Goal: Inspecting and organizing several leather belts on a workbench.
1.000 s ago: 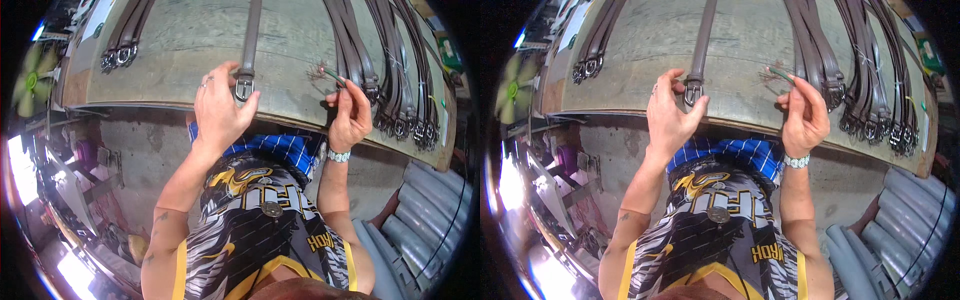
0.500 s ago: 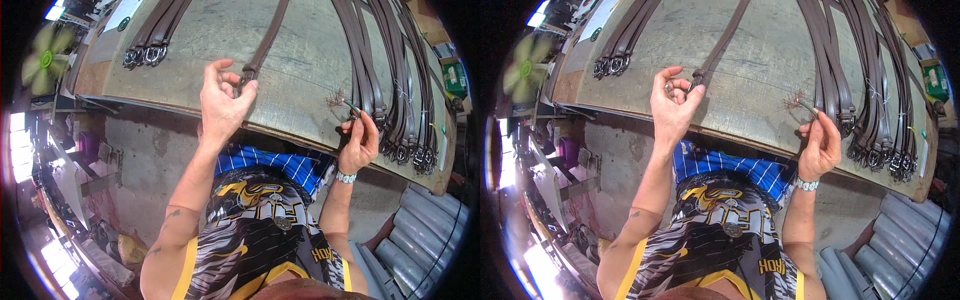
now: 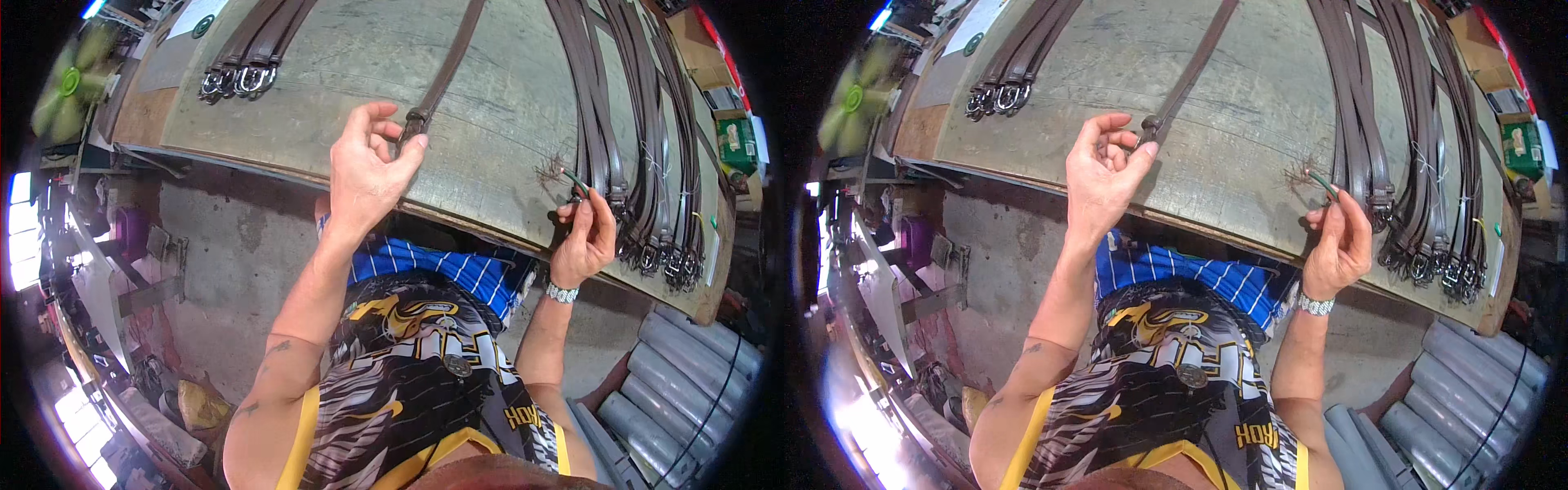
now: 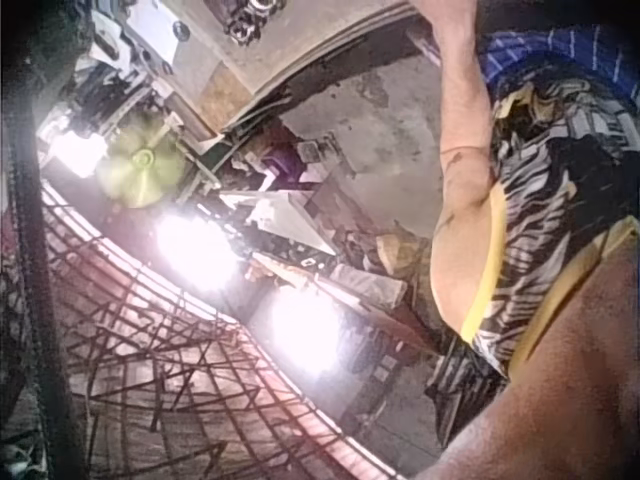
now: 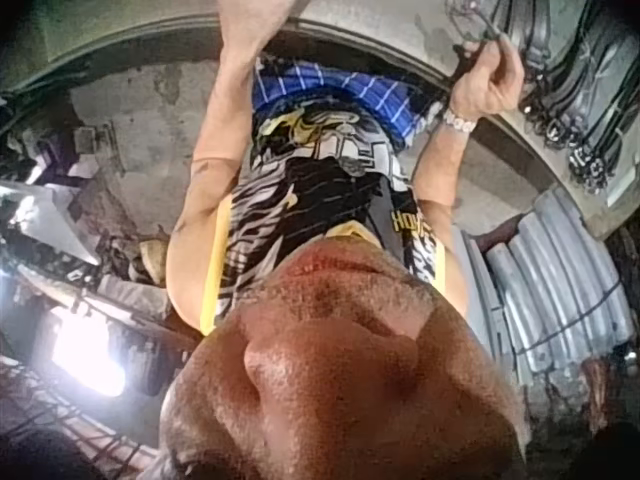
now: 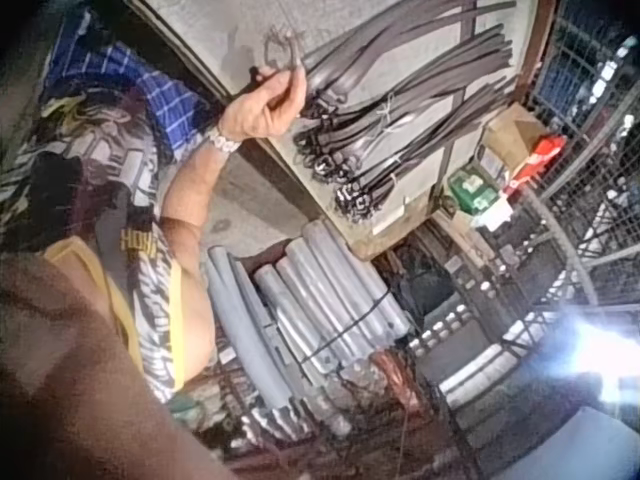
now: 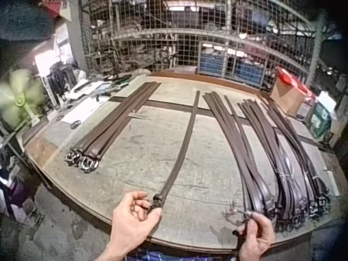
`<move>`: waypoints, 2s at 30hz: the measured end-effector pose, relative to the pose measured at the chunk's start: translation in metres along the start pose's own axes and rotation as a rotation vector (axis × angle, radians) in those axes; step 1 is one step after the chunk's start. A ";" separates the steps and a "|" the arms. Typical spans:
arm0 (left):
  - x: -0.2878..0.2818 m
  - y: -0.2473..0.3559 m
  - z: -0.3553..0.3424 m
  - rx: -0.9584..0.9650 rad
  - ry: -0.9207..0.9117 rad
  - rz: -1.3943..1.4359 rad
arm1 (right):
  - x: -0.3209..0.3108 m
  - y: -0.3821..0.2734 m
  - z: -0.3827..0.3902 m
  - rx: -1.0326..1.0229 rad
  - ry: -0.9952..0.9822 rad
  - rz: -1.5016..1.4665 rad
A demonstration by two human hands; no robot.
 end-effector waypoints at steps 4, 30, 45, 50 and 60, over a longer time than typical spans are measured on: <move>0.009 0.000 0.005 0.257 -0.041 -0.420 | 0.001 0.002 0.002 0.019 0.004 -0.005; 0.014 0.022 -0.064 0.655 -0.794 -0.563 | 0.008 -0.002 -0.003 0.060 -0.062 -0.022; 0.019 0.014 -0.079 0.415 -0.938 -0.489 | 0.109 -0.022 -0.006 -0.057 -0.464 0.109; 0.019 0.011 -0.080 0.451 -0.949 -0.485 | 0.120 -0.022 -0.005 -0.089 -0.529 0.148; 0.019 0.013 -0.081 0.466 -0.960 -0.464 | 0.127 -0.024 -0.006 -0.165 -0.588 0.210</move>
Point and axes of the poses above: each hand's wrist, its own z-axis away from the middle knuckle, its own x-axis out of the palm, y = z × x, the point moved 4 cm from there along -z, towards the middle knuckle, and after that the axes turned 1 degree about -z, right-handed, at the moved point
